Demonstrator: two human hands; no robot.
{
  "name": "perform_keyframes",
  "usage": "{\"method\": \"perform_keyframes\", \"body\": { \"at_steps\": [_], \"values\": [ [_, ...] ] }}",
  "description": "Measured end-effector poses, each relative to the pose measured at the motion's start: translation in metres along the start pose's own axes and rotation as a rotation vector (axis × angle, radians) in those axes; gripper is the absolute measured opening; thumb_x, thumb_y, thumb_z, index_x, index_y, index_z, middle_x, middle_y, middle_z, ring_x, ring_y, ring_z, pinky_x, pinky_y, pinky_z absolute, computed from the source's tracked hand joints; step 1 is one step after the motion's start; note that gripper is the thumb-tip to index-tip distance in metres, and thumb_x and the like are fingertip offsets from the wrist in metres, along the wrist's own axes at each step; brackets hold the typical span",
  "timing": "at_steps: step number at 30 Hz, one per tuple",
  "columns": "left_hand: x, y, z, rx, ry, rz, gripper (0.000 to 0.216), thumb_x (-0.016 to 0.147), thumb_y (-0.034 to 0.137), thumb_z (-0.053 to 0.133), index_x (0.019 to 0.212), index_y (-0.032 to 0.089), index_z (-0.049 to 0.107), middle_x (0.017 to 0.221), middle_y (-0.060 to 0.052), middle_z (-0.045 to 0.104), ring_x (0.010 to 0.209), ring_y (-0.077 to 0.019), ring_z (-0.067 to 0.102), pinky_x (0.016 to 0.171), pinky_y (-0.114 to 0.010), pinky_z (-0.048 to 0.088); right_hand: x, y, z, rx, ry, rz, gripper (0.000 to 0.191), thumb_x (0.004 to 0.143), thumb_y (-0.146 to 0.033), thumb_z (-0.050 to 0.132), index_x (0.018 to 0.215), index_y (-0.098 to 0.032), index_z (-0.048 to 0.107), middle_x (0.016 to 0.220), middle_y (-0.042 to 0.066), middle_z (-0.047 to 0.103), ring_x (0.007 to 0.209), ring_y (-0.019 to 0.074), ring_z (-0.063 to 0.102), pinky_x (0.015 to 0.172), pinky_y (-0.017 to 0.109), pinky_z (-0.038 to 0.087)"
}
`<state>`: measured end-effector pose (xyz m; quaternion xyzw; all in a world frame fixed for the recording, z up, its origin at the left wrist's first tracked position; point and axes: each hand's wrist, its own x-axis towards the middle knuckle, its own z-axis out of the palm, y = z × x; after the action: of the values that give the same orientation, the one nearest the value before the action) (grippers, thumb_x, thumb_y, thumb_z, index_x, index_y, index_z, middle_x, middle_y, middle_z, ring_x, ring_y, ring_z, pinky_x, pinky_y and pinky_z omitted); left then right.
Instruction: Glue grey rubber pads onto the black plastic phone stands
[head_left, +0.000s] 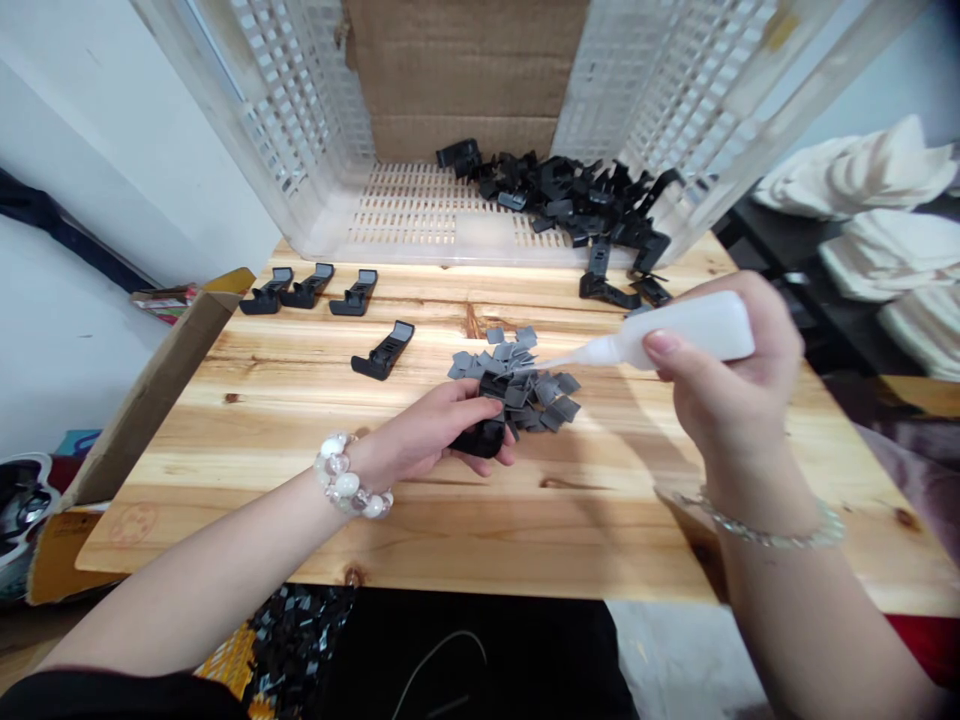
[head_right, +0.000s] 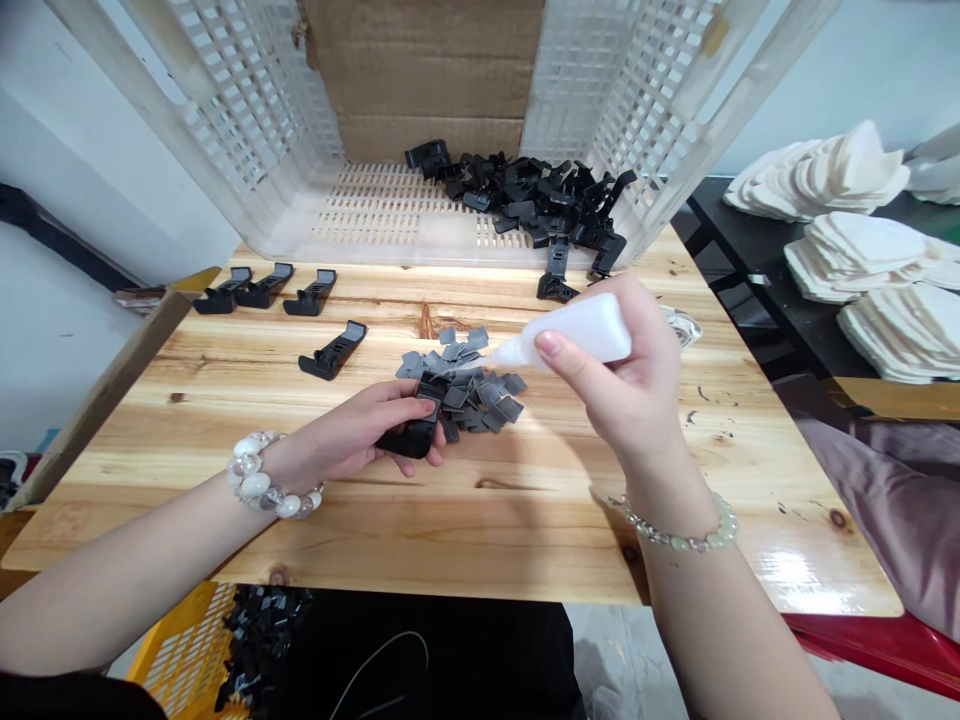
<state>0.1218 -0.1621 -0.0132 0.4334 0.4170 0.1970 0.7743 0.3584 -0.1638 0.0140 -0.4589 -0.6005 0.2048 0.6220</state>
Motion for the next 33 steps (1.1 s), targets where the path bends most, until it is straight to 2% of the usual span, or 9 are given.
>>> {"method": "perform_keyframes", "body": {
  "at_steps": [3,6,11,13,16,19,22,27,33],
  "values": [
    [0.000,0.000,0.000,-0.004,0.034,0.036,0.015,0.090,0.030,0.058,0.093,0.015,0.054,0.083,-0.006,0.069,0.076,-0.0181,0.070,0.054,-0.024,0.056,0.007,0.005,0.000,0.264,0.062,0.061,0.023,0.069,-0.030,0.079,0.075,-0.026,0.057,0.060,-0.004,0.054,0.043,0.0112,0.039,0.035,0.026,0.022],
    [0.000,-0.001,0.001,-0.010,0.044,0.107,0.022,0.088,0.033,0.063,0.096,0.015,0.053,0.084,-0.006,0.068,0.082,-0.0185,0.069,0.063,-0.028,0.059,0.012,0.007,-0.001,0.407,0.048,0.179,0.025,0.073,-0.026,0.074,0.076,-0.026,0.050,0.063,-0.003,0.062,0.043,0.0129,0.048,0.034,0.025,0.023],
    [0.000,0.000,0.004,0.024,0.015,0.253,0.024,0.088,0.033,0.064,0.102,0.015,0.055,0.088,-0.005,0.066,0.086,-0.0176,0.067,0.072,-0.032,0.060,0.008,0.003,0.009,0.458,-0.171,0.435,0.034,0.066,-0.024,0.074,0.081,-0.025,0.044,0.078,0.000,0.068,0.054,0.0154,0.060,0.039,0.024,0.027],
    [0.000,0.001,0.004,0.043,0.016,0.285,0.025,0.088,0.033,0.063,0.104,0.016,0.055,0.089,-0.005,0.066,0.088,-0.0180,0.066,0.074,-0.033,0.060,0.002,0.002,0.018,0.494,-0.243,0.502,0.040,0.061,-0.021,0.078,0.084,-0.026,0.046,0.078,-0.002,0.064,0.059,0.0147,0.058,0.041,0.023,0.029],
    [-0.001,0.000,0.004,0.068,0.019,0.322,0.029,0.088,0.036,0.063,0.108,0.017,0.056,0.093,-0.005,0.065,0.089,-0.0186,0.067,0.074,-0.032,0.061,-0.009,0.002,0.032,0.521,-0.349,0.564,0.044,0.058,-0.021,0.083,0.088,-0.025,0.051,0.069,-0.005,0.056,0.056,0.0111,0.048,0.046,0.024,0.033],
    [-0.002,-0.001,0.004,0.086,0.011,0.344,0.033,0.088,0.039,0.062,0.114,0.020,0.054,0.100,-0.005,0.065,0.090,-0.0183,0.067,0.074,-0.032,0.061,-0.019,0.005,0.040,0.466,-0.440,0.586,0.035,0.062,-0.028,0.084,0.083,-0.022,0.056,0.067,-0.005,0.052,0.057,0.0102,0.047,0.050,0.025,0.039],
    [-0.002,-0.002,0.003,0.110,0.000,0.351,0.034,0.089,0.039,0.062,0.115,0.020,0.053,0.102,-0.005,0.064,0.091,-0.0179,0.067,0.073,-0.030,0.062,-0.023,0.005,0.043,0.411,-0.459,0.571,0.033,0.062,-0.029,0.085,0.075,-0.021,0.056,0.069,-0.004,0.054,0.058,0.0106,0.051,0.051,0.025,0.043],
    [-0.003,-0.004,0.004,0.113,-0.011,0.347,0.033,0.089,0.039,0.060,0.115,0.021,0.052,0.099,-0.004,0.064,0.089,-0.0178,0.067,0.071,-0.030,0.062,-0.024,0.004,0.045,0.353,-0.510,0.569,0.027,0.065,-0.031,0.083,0.079,-0.022,0.062,0.067,-0.003,0.061,0.056,0.0135,0.058,0.052,0.028,0.049],
    [-0.002,-0.006,0.004,0.119,-0.011,0.343,0.028,0.089,0.041,0.061,0.109,0.023,0.055,0.095,-0.003,0.064,0.093,-0.0207,0.067,0.072,-0.032,0.062,-0.027,0.006,0.044,0.121,-0.502,0.405,0.021,0.066,-0.032,0.082,0.074,-0.022,0.065,0.073,0.000,0.063,0.062,0.0157,0.059,0.056,0.030,0.050]
  ]
}}
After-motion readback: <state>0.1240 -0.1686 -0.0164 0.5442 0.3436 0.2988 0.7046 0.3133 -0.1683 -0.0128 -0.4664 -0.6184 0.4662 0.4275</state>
